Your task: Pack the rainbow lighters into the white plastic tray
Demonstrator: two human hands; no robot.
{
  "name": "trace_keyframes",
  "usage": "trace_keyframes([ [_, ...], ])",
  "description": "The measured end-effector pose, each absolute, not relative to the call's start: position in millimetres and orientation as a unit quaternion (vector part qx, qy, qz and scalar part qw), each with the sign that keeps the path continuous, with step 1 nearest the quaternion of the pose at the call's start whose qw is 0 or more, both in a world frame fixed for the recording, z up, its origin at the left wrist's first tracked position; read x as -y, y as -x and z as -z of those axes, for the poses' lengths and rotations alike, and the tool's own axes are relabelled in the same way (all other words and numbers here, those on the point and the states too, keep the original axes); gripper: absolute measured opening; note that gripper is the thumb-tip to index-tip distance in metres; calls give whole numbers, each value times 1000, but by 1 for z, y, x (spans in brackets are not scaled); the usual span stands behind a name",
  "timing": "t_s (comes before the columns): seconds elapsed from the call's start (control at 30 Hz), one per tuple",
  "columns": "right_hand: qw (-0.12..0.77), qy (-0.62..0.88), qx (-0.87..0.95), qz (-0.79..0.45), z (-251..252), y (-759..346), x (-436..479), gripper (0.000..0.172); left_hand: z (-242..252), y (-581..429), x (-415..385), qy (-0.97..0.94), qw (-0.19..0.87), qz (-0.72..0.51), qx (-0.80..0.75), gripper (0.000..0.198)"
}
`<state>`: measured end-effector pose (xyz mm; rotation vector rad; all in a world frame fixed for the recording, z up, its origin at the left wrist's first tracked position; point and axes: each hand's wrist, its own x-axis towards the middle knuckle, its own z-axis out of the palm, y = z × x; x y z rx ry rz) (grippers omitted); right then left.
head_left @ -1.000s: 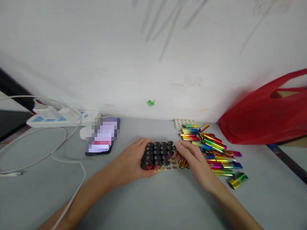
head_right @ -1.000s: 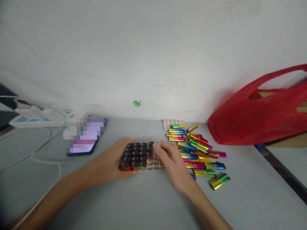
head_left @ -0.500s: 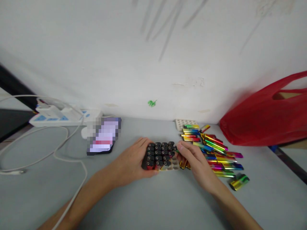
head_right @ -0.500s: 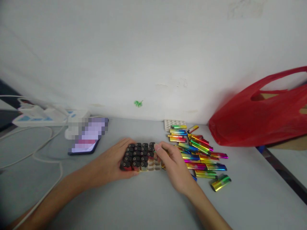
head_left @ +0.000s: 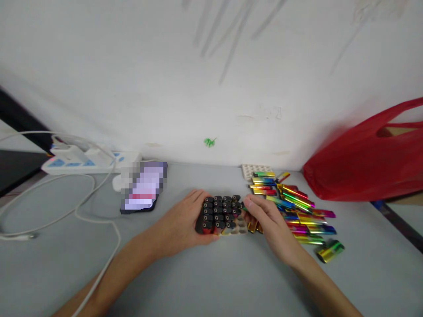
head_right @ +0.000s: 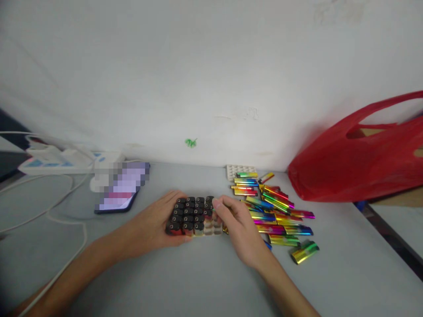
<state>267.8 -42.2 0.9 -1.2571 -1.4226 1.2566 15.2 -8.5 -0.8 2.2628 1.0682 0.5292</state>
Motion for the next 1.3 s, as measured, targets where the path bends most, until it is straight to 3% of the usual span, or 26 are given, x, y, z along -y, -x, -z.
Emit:
trace_keyframes([
  [1.3,395,490,610,-481,-7,-266,46,47,4,-15,8,-852,278,-200,-397,45],
])
